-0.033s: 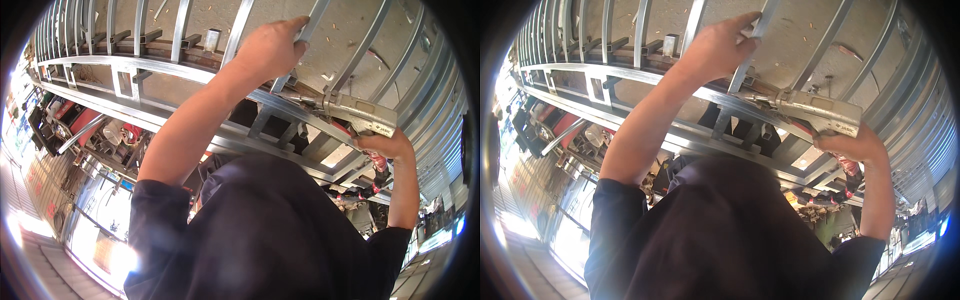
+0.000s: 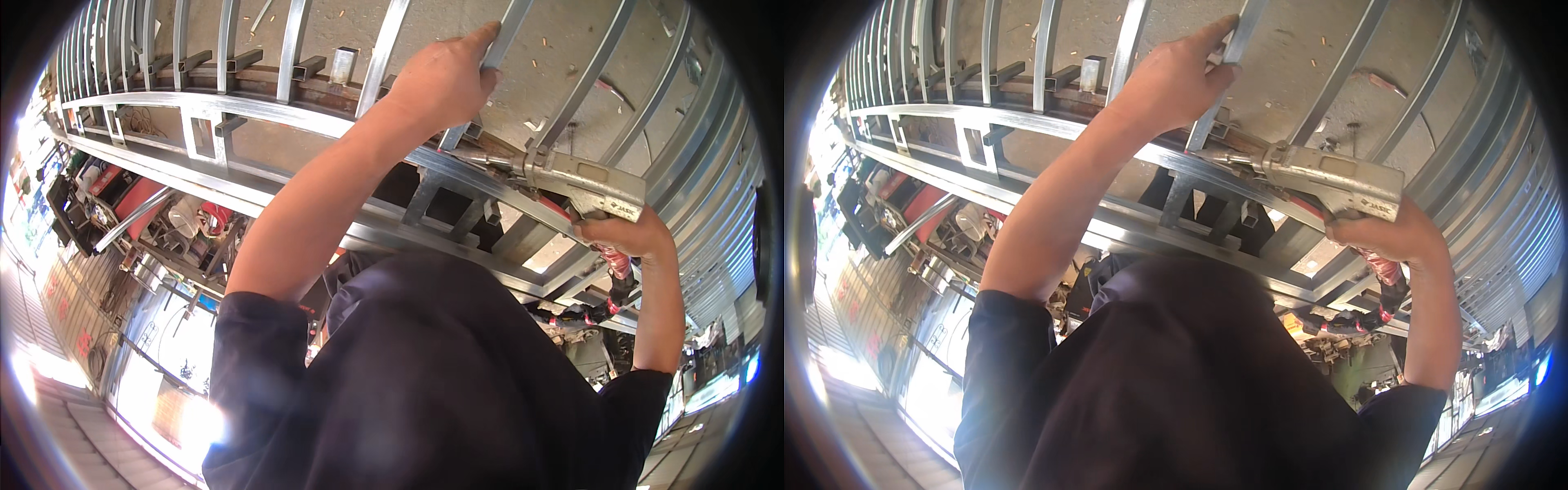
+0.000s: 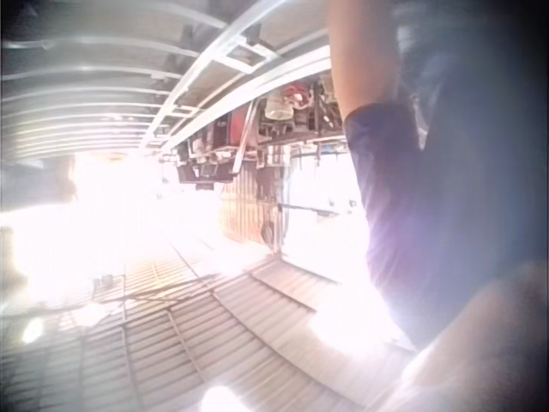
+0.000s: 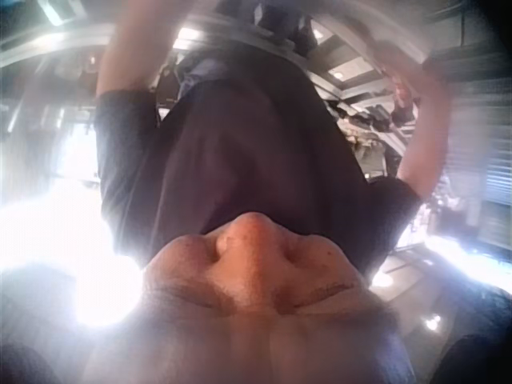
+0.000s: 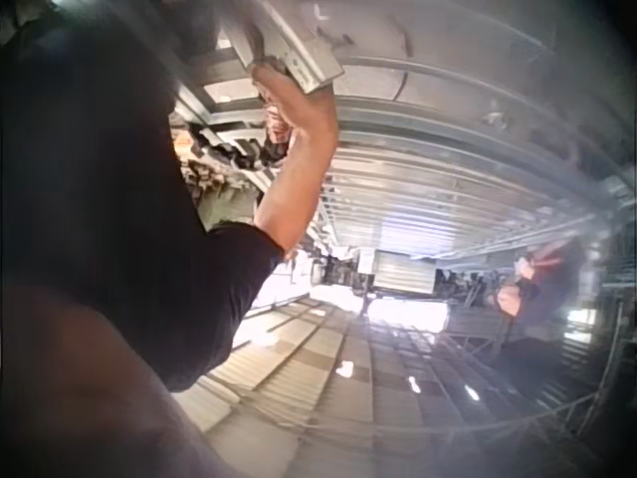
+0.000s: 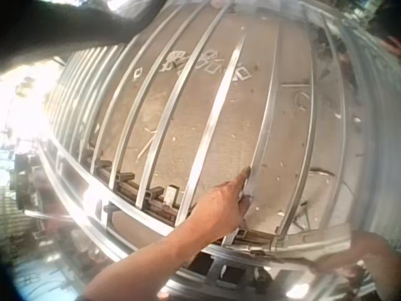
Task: The person welds a metal frame using a handheld welding torch, moving along joints and seams to fuse metal pieces together. Sparks are visible as the torch is applied to different sections of the frame.
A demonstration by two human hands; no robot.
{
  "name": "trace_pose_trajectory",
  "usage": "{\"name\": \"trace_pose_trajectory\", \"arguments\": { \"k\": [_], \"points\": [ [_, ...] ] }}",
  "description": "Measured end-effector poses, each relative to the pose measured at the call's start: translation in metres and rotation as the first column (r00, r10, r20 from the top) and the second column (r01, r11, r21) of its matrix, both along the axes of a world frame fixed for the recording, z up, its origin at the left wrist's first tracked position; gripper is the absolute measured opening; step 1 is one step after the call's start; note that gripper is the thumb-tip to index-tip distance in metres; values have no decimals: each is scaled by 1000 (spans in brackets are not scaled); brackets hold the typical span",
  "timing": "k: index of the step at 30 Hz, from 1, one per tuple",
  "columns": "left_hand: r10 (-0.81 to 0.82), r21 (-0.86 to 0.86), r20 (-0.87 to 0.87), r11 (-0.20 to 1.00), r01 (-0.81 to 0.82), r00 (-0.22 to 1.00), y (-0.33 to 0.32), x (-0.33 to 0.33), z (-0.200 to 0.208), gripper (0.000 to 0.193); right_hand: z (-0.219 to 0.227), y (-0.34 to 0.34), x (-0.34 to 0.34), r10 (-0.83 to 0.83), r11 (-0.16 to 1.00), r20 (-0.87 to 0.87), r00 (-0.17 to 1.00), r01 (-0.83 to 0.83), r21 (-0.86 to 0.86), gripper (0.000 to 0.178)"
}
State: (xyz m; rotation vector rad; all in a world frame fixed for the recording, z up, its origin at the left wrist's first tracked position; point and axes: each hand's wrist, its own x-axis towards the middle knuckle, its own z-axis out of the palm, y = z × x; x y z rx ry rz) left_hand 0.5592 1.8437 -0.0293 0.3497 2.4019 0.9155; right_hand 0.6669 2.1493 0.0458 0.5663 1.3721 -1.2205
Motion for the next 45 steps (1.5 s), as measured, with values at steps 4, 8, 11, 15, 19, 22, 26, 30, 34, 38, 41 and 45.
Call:
{"name": "trace_pose_trajectory", "arguments": {
  "k": [4, 8, 11, 15, 19, 22, 26, 30, 34, 38, 41, 45],
  "points": [
    [-14, -30, 154, 999, 19, 988, 4, -10, -3, 66, -5, -8, 2, 24, 1000, -54, 998, -24, 9, 65],
    [-5, -17, 177, 1000, 8, 984, 4, -8, -7, 69, -12, -7, 6, -7, 999, -99, 995, 2, -49, 68],
    [-8, -58, 199, 998, 20, 980, 6, -8, -7, 68, -11, -7, 1, 33, 998, -24, 999, -35, -51, 70],
    [-13, -101, 171, 994, 31, 985, 5, -6, -18, 67, -11, -7, 0, 67, 995, -70, 995, -72, -62, 71],
    [-8, -101, 238, 994, 33, 971, 5, -10, -17, 66, -9, -8, -3, 68, 994, -76, 995, -74, -74, 72],
    [-9, -101, 236, 994, 34, 972, 6, -11, -15, 65, -9, -9, -2, 79, 996, -67, 995, -82, -47, 75],
    [-14, -73, 190, 997, 28, 982, 5, -10, -18, 64, -8, -7, -5, 117, 993, -42, 992, -119, -28, 75],
    [-1, -37, 213, 999, 9, 977, 3, -10, -22, 64, -12, -3, 0, 92, 994, -90, 992, -96, -45, 73],
    [35, -42, 301, 999, -23, 953, 5, -14, -7, 64, -12, -1, 0, 86, 995, -49, 995, -88, -46, 72],
    [33, -37, 271, 999, -24, 962, 5, -13, -7, 61, -15, 2, 2, 87, 994, -52, 995, -90, -60, 71],
    [-90, 79, 371, 995, 65, 924, -3, -21, -25, 64, -13, 2, 3, 70, 995, -69, 995, -75, -70, 71],
    [-76, 83, 298, 995, 54, 951, -5, -15, -40, 70, -14, 5, 5, 61, 994, -69, 996, -66, -82, 71]
  ]
}}
